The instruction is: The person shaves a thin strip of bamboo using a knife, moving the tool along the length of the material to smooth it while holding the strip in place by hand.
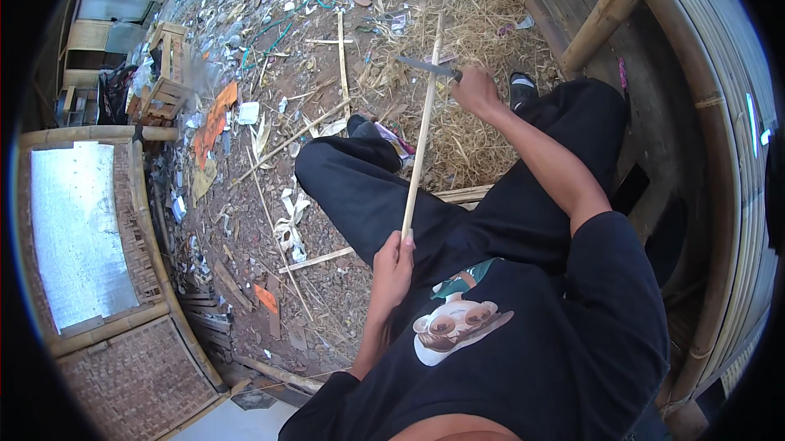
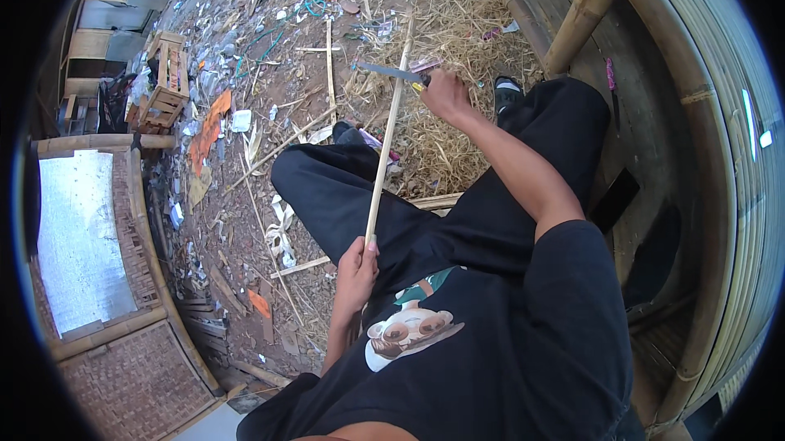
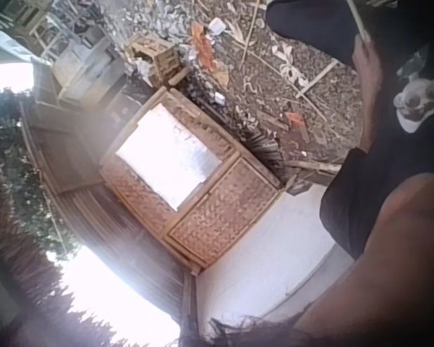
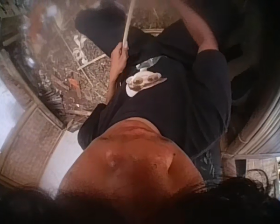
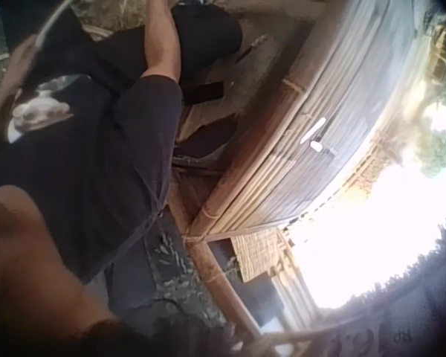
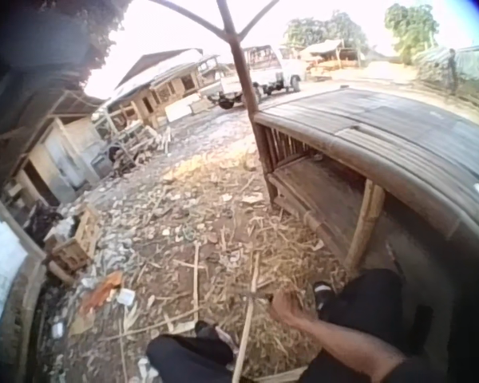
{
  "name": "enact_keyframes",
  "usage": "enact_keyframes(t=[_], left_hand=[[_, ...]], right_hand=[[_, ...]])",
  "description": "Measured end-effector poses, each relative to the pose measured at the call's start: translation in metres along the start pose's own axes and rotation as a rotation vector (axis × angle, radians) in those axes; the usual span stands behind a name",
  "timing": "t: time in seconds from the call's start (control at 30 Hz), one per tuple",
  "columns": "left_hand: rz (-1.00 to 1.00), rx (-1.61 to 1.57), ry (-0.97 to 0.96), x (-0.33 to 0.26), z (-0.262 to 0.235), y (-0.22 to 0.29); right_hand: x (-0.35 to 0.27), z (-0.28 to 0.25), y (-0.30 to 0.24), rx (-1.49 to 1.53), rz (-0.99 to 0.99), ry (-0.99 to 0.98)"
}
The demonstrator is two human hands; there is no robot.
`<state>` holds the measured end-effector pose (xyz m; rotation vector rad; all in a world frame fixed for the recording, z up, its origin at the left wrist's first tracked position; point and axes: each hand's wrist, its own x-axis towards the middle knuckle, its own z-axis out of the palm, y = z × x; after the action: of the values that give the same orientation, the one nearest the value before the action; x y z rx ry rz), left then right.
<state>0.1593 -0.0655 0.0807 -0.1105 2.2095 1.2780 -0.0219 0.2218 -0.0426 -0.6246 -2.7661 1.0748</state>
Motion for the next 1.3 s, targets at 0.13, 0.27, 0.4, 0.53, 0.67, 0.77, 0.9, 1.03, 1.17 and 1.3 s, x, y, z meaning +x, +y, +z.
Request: enact_keyframes(t=[0.13, 0.27, 0.4, 0.53, 0.67, 0.77, 0.9, 1.03, 1.17, 1.3], left_hand=[[0.004, -0.071, -0.027, 0.006, 0.001, 0.007], [-0.042, -0.166, -0.125, -0.002, 0.009, 0.008], [-0.051, -0.101, -0.237, -0.044, -0.004, -0.001], [-0.008, 0.061, -0.176, -0.051, -0.014, 0.021], [0.032, 0.07, 0.032, -0.017, -0.003, 0.013], [0.056, 0.091, 0.038, 0.0, -0.006, 0.015], [0.096, 0.13, 0.091, 0.013, -0.006, 0.009], [0.096, 0.151, 0.103, 0.018, -0.008, 0.009], [0.067, 0.082, 0.058, 0.019, -0.007, 0.018], [0.084, 0.099, 0.091, 0.023, -0.006, 0.013]], right_hand=[[-0.009, -0.015, -0.018, 0.035, -0.002, -0.119], [0.019, -0.01, 0.027, -0.107, 0.114, -0.045], [0.057, -0.029, 0.095, -0.206, 0.353, 0.115], [0.061, -0.046, 0.101, -0.024, 0.568, 0.171], [0.05, -0.012, 0.091, -0.025, 0.477, 0.007], [0.051, 0.008, 0.086, 0.001, 0.459, -0.072], [0.034, 0.005, 0.065, 0.002, 0.383, -0.146], [0.029, -0.017, 0.035, 0.104, 0.384, -0.144], [0.033, -0.019, 0.039, 0.118, 0.395, -0.041], [0.042, -0.011, 0.042, 0.214, 0.422, 0.021]])
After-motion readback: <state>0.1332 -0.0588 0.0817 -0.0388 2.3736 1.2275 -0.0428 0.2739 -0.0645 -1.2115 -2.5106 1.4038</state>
